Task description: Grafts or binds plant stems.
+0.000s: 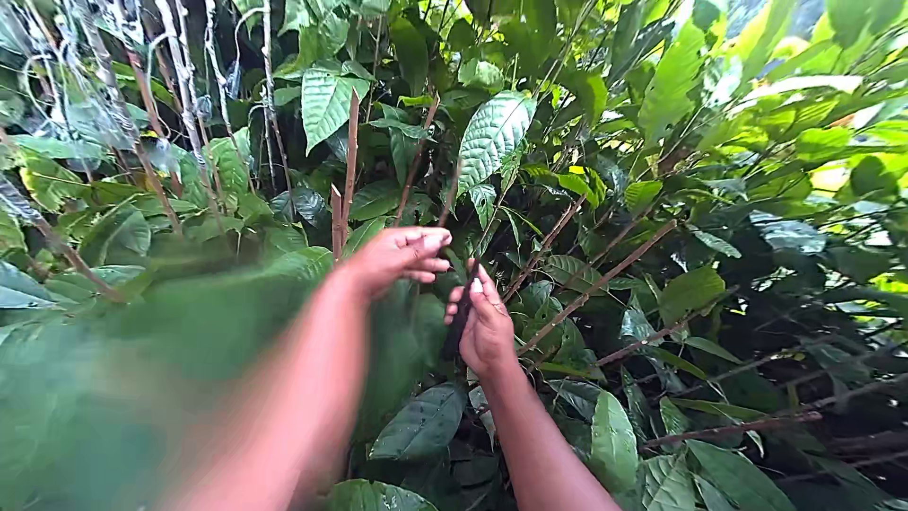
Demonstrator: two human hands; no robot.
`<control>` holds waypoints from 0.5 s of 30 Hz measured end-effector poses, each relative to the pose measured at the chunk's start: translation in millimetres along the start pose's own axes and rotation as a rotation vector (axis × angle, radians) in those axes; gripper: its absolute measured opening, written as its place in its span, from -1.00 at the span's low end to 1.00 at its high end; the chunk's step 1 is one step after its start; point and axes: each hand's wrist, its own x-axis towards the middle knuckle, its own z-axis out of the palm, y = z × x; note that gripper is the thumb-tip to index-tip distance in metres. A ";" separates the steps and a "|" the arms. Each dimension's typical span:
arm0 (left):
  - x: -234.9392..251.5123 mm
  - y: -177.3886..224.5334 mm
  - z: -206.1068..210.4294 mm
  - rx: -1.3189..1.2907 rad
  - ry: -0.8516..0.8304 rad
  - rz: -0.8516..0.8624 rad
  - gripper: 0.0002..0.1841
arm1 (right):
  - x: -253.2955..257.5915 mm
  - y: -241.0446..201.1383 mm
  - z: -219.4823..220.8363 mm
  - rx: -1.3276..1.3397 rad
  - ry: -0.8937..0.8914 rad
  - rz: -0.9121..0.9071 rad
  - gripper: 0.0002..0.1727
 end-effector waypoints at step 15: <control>-58.7 103.3 5.7 0.160 0.389 -0.172 -0.27 | -66.4 -58.2 102.4 0.040 -0.304 0.024 -0.45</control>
